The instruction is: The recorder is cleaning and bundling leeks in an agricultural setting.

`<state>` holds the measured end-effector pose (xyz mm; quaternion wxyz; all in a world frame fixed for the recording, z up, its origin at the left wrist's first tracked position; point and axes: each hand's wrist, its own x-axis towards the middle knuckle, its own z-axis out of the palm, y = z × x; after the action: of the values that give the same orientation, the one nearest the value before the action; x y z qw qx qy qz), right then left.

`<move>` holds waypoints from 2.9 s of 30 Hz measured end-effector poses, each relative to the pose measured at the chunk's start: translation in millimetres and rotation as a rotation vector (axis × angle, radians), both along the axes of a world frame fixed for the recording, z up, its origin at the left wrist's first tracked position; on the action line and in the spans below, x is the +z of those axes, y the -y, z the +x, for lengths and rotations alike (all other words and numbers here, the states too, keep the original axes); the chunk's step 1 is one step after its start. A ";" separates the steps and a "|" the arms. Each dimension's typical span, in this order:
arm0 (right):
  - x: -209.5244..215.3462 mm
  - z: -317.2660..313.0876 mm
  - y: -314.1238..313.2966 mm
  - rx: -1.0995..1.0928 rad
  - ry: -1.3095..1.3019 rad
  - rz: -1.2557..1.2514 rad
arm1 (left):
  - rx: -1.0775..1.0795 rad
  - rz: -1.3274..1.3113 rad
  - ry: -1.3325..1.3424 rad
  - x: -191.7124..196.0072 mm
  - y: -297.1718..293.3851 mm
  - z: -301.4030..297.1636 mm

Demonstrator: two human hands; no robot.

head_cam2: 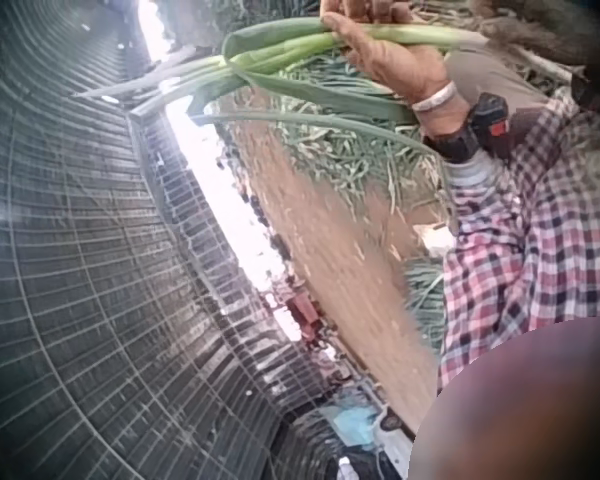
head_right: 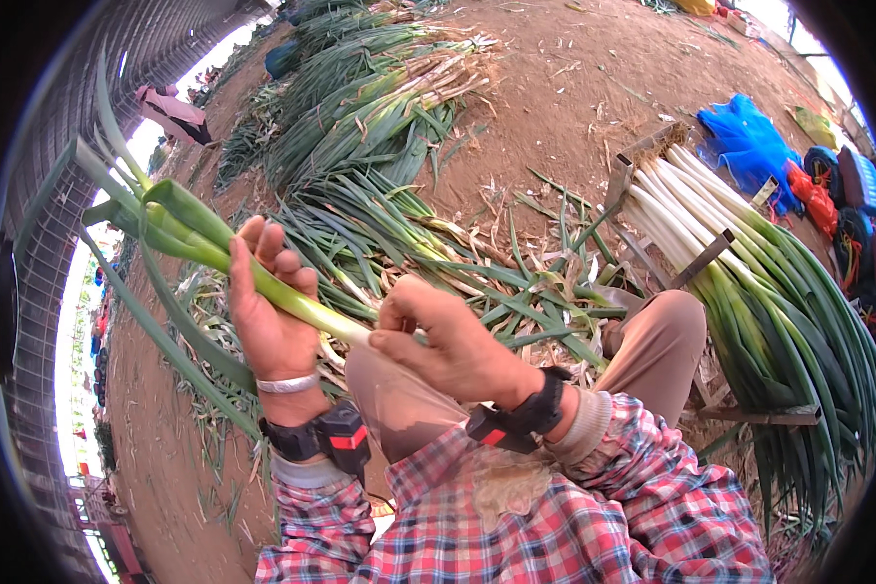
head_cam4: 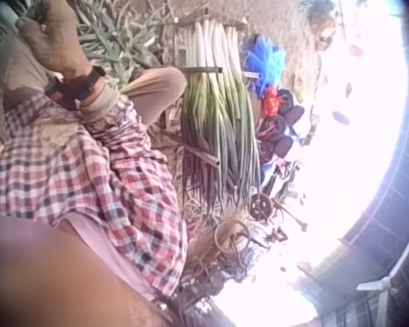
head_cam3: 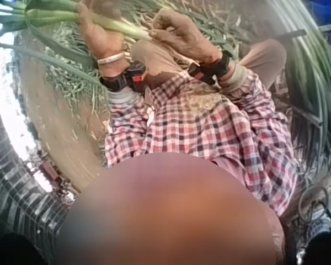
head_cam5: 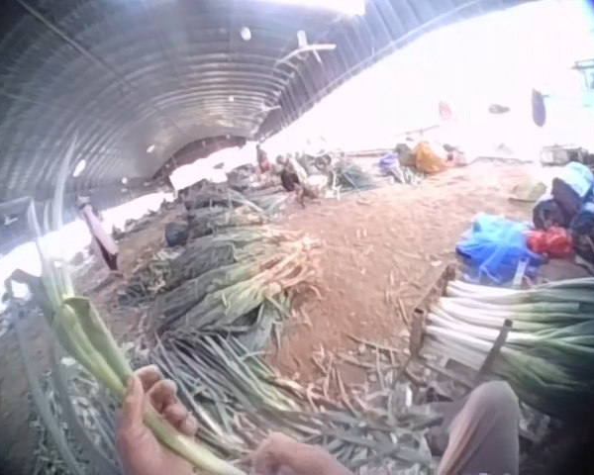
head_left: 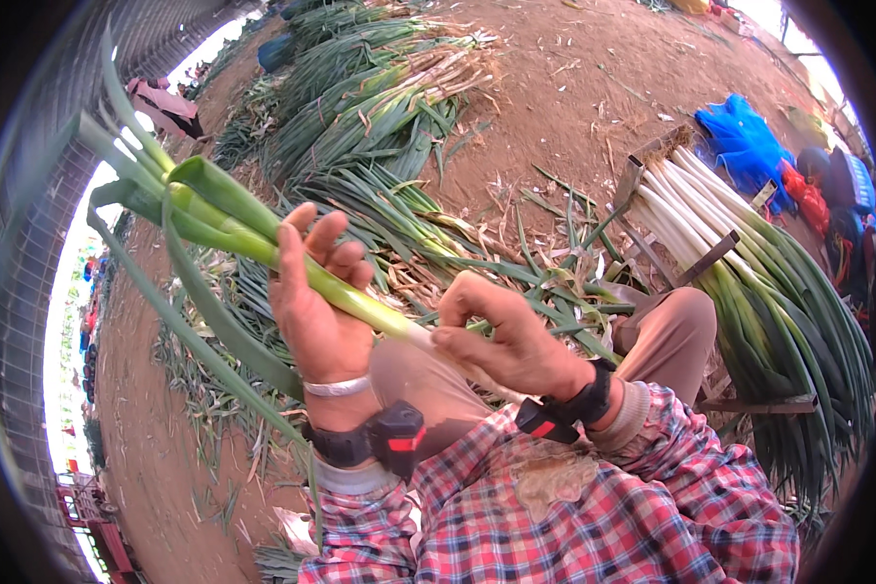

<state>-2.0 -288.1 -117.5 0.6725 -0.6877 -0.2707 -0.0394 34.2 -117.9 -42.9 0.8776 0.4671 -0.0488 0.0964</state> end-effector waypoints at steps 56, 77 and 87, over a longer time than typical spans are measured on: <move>-70.5 6.1 -33.0 -0.102 0.199 -0.214 | 0.004 -0.320 0.281 -31.9 -99.4 -24.5; -84.4 14.2 -13.7 0.036 -0.889 0.753 | -0.257 -0.363 0.313 -34.7 -98.1 -9.6; -202.1 25.7 102.8 -0.402 -0.523 -0.457 | -0.072 -0.491 0.274 -43.1 -145.4 -9.8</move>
<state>23.7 -390.9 -319.5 0.5276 -0.8455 0.0479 0.0675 24.5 27.6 -86.1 0.9525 0.2212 -0.1588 0.1363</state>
